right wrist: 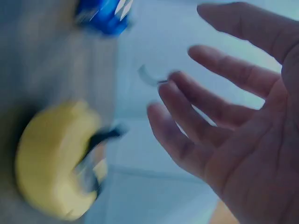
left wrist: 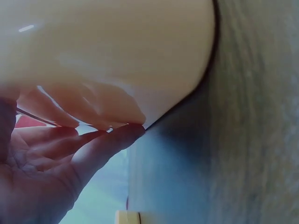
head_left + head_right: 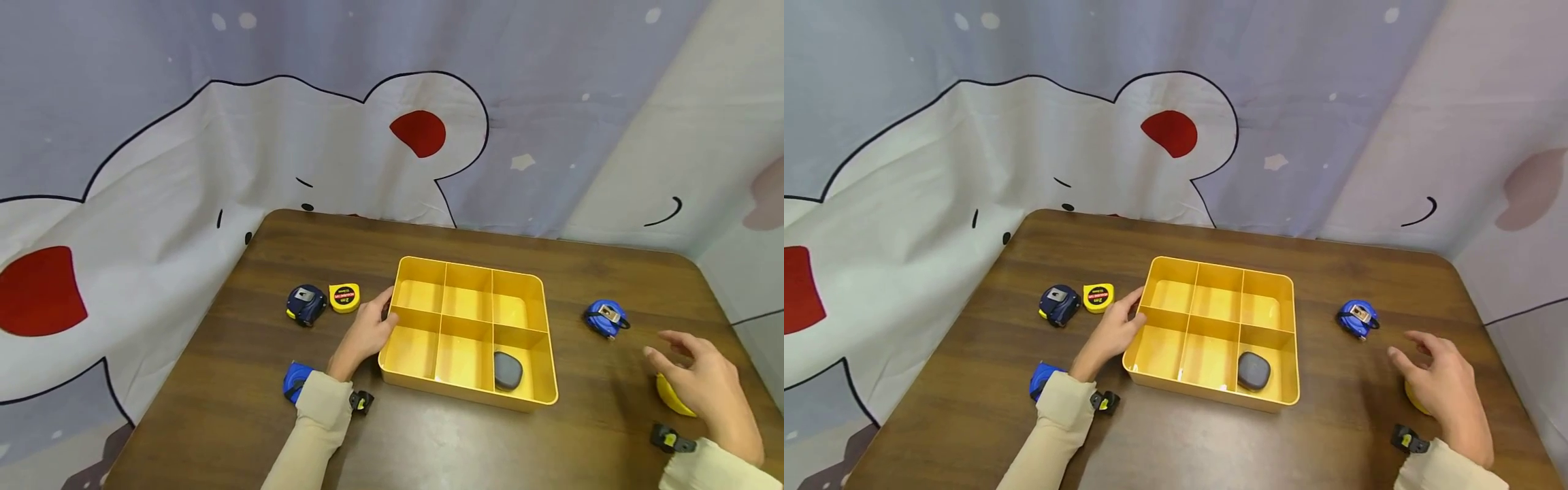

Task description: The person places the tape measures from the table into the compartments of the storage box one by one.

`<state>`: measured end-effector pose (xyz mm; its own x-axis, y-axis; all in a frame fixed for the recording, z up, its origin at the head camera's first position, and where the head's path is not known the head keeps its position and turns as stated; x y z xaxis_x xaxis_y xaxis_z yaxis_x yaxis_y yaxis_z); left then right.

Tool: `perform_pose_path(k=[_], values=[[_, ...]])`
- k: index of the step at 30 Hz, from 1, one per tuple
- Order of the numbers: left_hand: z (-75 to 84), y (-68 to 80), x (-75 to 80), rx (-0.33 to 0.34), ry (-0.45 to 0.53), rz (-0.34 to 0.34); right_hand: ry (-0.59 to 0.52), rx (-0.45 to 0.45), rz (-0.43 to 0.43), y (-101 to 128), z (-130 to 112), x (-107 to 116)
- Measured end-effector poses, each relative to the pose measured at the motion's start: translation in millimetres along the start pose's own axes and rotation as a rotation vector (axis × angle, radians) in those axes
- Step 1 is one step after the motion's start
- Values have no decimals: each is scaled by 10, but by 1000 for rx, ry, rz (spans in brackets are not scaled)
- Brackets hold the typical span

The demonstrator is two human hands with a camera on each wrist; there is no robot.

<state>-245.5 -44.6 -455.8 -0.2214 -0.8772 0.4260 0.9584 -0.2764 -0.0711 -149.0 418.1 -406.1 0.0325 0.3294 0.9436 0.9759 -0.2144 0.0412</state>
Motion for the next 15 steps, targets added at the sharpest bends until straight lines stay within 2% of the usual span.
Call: perform_pose_path(k=[3,6,11,15], values=[[-5,19,2,9,0,-2,14,-85,-9,-12,309,-67],[10,16,0,-1,-8,-7,6,-114,-21,-17,520,-124],[14,19,1,1,-18,-12,-8,-116,-63,-22,706,-226],[23,25,2,-1,-26,-6,-12,-60,-105,-43,730,-315]])
Point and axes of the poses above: each hand's wrist, its own y-axis away from the middle knuckle, its own x-axis out of the back of the hand, z = x × y, the point moved 7 cm from there along -y, towards the middle knuckle, and after that the axes turned 6 degrees about y, right-handed, at the moved point
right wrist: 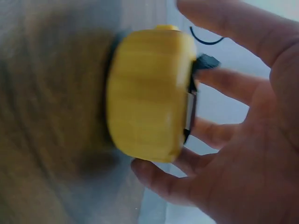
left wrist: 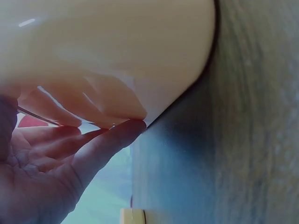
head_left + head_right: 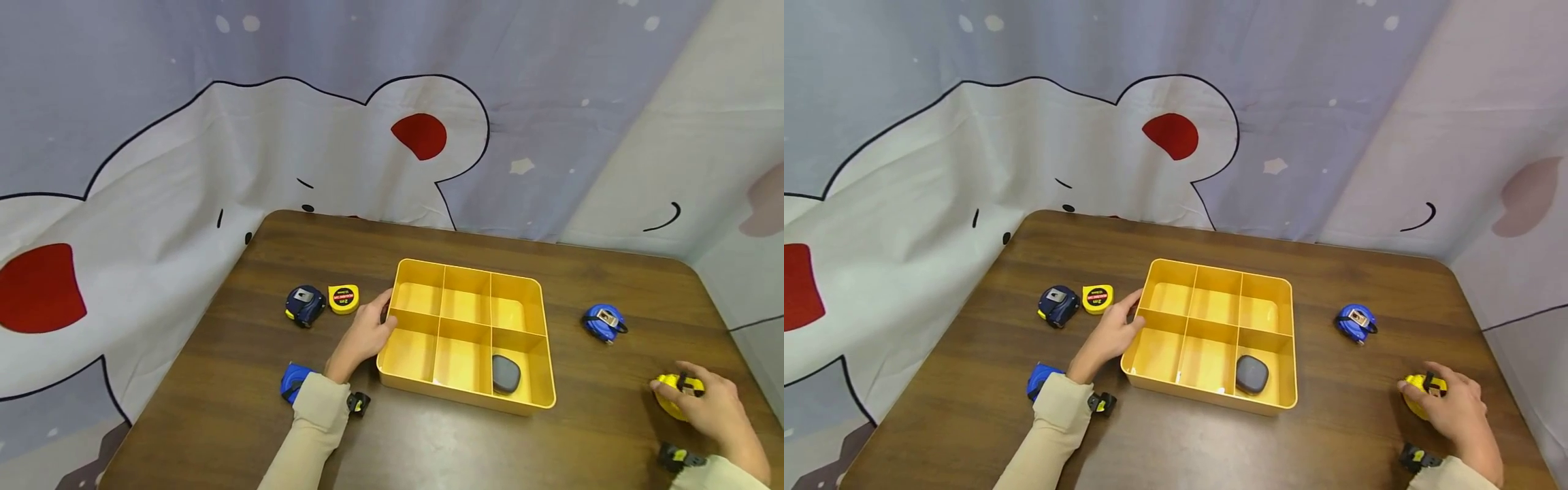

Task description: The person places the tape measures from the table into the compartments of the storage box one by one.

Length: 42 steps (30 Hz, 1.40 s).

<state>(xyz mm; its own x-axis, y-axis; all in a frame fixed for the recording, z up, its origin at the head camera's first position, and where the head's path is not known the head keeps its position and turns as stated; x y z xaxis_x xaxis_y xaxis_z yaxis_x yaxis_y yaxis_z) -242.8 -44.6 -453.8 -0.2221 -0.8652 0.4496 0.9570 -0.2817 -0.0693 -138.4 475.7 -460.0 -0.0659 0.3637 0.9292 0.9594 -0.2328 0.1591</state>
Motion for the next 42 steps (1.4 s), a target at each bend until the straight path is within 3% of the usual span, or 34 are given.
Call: perform_pose_path(k=[9,13,22,28,42], values=[[-2,39,1,20,-7,7,86,-23,-204,-1,59,-159],[-16,55,-6,26,-4,3,85,-48,-226,6,69,-164],[-46,40,-46,40,-5,-14,91,-59,-157,20,103,-120],[-57,36,-52,52,12,-22,65,-31,-111,8,-12,-89],[-22,30,-10,49,-6,-25,-33,178,-1,60,-875,92]])
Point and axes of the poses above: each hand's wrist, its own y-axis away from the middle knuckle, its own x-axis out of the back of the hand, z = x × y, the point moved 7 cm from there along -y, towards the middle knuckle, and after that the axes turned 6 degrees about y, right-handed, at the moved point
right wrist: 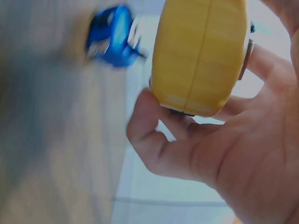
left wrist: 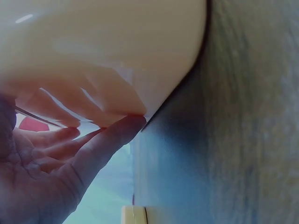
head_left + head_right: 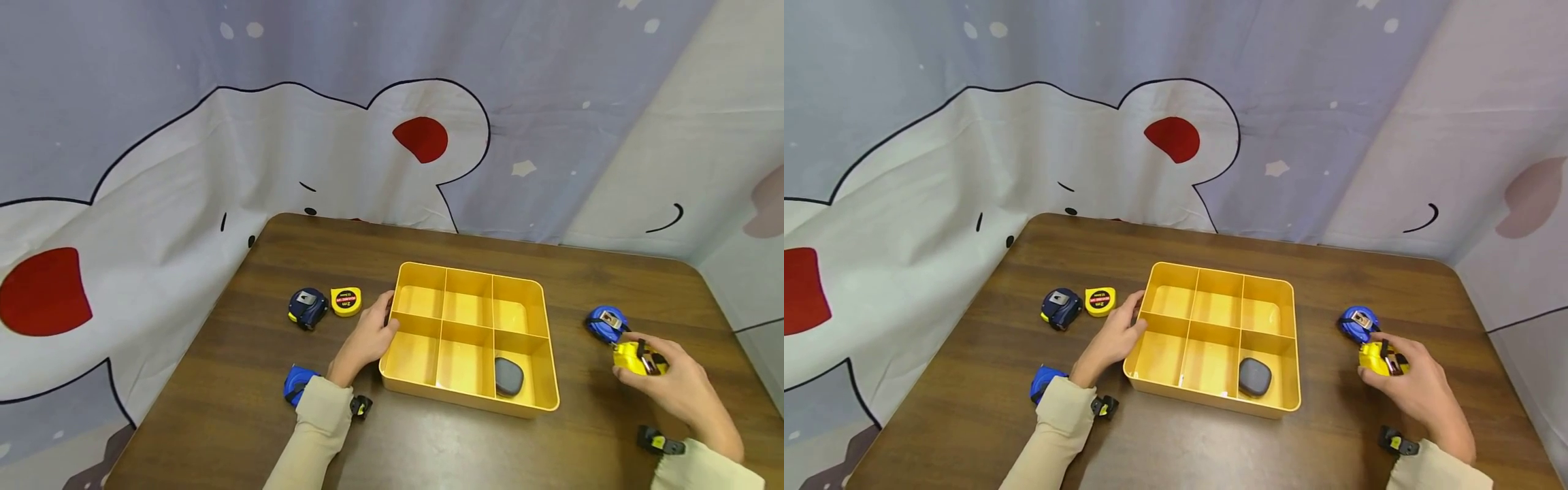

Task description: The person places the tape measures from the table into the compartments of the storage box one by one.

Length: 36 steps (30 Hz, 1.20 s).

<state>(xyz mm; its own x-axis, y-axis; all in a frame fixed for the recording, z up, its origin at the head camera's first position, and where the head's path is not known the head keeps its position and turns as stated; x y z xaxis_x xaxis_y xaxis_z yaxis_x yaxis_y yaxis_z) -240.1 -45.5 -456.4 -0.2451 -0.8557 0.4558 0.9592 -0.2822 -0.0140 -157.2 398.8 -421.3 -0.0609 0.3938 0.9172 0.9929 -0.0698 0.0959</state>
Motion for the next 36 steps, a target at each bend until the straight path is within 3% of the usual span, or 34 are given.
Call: perform_pose_path(k=[14,24,36], values=[[-15,-3,3,6,-5,4,-56,264,136,31,-985,78],[-13,7,0,5,-22,-5,-75,407,181,52,-1400,-52],[-4,-2,-6,-5,-26,-10,-104,495,179,76,-1783,-247]])
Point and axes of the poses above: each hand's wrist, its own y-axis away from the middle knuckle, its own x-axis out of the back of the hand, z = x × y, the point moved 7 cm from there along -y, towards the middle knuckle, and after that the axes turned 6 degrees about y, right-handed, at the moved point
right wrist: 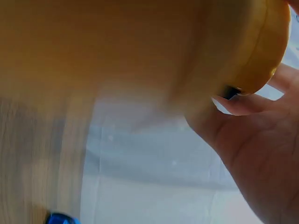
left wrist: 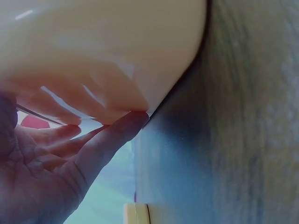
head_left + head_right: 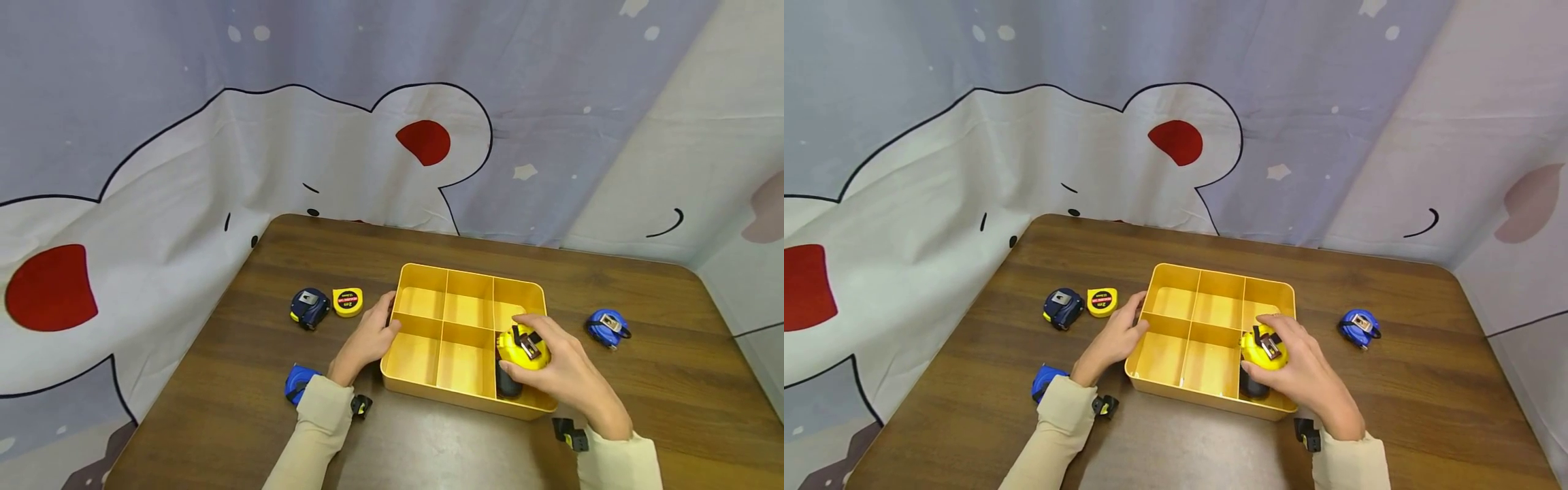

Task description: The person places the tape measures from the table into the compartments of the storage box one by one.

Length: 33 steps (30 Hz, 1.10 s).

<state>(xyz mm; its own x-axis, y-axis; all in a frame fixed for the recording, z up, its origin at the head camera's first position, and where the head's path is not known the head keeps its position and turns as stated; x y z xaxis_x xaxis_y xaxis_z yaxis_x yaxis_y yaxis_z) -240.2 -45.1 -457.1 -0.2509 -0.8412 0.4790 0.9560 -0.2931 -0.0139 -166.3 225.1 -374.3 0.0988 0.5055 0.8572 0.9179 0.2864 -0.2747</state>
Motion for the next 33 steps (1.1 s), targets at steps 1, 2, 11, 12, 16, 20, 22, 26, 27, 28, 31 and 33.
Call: perform_pose_path(k=[1,2,11,12,16,20,22,26,27,28,31,33], values=[[0,1,-2,0,0,-1,-7,12,6,-5,-35,-15],[0,0,-3,1,-2,0,-14,22,14,-12,-69,-29],[11,-5,-2,0,-8,-1,-54,73,28,-51,-347,-201],[8,-6,-3,2,-6,-2,-59,80,26,-54,-374,-224],[-5,-9,-6,12,-4,-2,-54,136,19,-66,-483,-327],[-7,-11,-8,10,-2,-2,-36,148,-7,-65,-548,-419],[-5,-9,-9,13,-2,-2,-25,135,-23,-66,-562,-456],[-1,-3,-7,28,3,-6,42,124,-41,-84,-587,-512],[0,-2,-5,31,5,-7,56,124,-45,-93,-592,-522],[2,-1,-4,31,9,-8,70,125,-47,-102,-598,-531],[-11,-3,-4,43,8,-7,87,117,-68,-130,-606,-557],[-25,-7,-5,46,4,-4,86,108,-87,-145,-606,-573]])
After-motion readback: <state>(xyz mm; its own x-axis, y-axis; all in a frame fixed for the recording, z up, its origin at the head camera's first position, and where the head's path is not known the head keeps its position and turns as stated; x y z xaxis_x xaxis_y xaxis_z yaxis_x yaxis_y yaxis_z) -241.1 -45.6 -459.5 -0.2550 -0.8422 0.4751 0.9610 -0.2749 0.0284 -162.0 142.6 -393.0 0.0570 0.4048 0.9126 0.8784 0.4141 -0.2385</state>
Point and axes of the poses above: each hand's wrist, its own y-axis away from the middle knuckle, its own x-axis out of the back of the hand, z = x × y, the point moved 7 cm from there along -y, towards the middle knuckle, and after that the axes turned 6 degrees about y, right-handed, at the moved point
